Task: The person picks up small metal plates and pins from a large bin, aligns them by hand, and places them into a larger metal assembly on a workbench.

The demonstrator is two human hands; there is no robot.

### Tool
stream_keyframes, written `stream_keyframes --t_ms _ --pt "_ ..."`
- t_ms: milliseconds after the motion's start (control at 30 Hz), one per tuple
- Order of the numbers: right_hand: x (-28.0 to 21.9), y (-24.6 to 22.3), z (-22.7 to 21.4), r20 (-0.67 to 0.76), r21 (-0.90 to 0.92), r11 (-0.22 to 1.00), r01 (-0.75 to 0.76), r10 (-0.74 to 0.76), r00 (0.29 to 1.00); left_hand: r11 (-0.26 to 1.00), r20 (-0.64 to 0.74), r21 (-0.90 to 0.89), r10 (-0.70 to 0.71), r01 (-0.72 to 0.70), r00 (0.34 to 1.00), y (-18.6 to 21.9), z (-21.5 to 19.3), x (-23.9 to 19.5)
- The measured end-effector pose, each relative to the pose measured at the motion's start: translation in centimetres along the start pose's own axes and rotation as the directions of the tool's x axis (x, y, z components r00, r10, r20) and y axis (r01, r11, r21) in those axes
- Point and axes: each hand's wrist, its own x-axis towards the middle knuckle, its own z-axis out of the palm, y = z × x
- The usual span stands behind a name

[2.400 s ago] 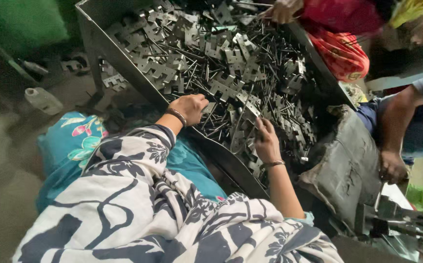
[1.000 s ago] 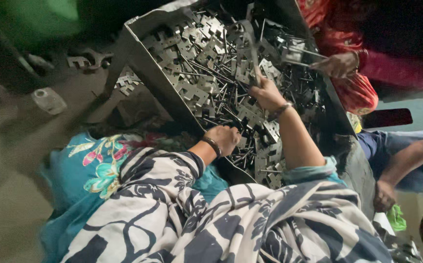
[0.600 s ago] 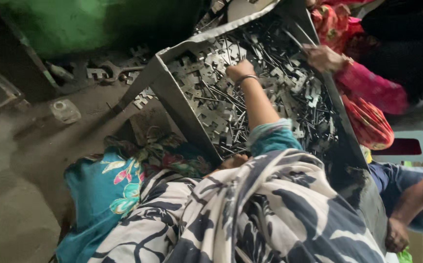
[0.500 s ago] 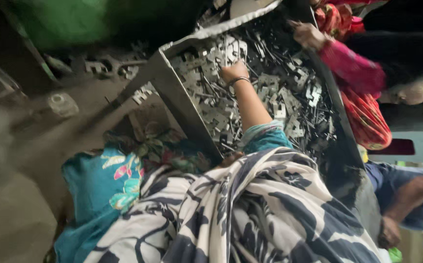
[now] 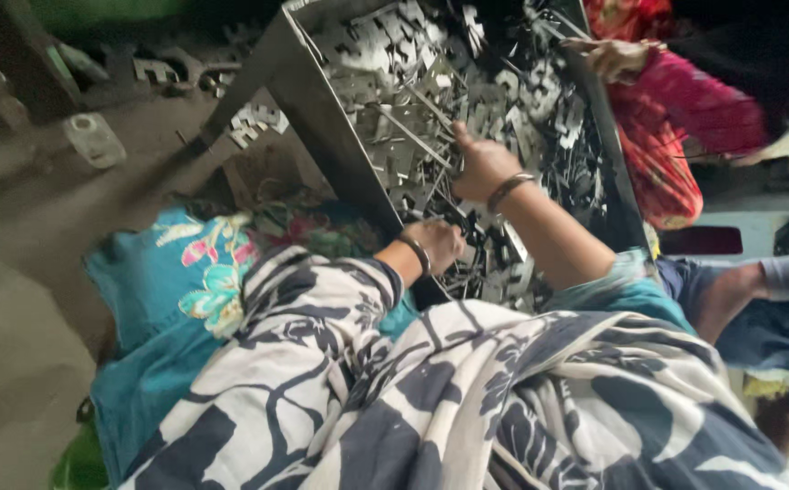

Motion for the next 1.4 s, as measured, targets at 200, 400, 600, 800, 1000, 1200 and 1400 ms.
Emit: stream_keyframes --t_ms 200,400,600,800,1000,1200,1400 --pt "-7.5 7.5 0.6 0.001 0.002 0.998 -0.066 0.066 0.998 0.987 -0.077 -0.040 0.154 -0.158 0.985 0.0 -1.6 -1.3" --pt "-16.0 14.8 10.5 0.044 0.197 0.920 -0.338 0.337 0.941 0.982 -0.030 0.003 0.186 -0.186 0.982 0.4 -2.7 -1.3" --pt "-13.2 12.6 12.3 -0.286 0.608 0.775 -0.171 0.415 0.864 0.998 0.035 -0.004 0.065 -0.065 0.997 0.9 -3.0 -1.4" --pt "2.0 4.6 4.7 -0.536 0.235 0.948 0.214 -0.057 0.842 0.997 -0.016 0.032 0.076 -0.075 0.997 0.3 -1.2 -1.0" --pt "20.4 -2.4 5.3 -0.118 0.403 0.911 -0.086 0.145 0.982 0.986 -0.096 -0.159 0.025 -0.040 0.995 -2.5 6.0 2.3" --pt "17.3 -2.3 9.0 0.062 0.500 0.863 -0.076 0.052 0.997 0.981 -0.051 -0.180 0.062 -0.070 0.997 -0.9 4.9 1.8" --pt "4.3 0.1 1.5 0.077 0.077 0.991 0.107 -0.113 0.991 0.996 -0.088 0.025 0.083 -0.081 0.993 0.6 -1.2 -1.3"
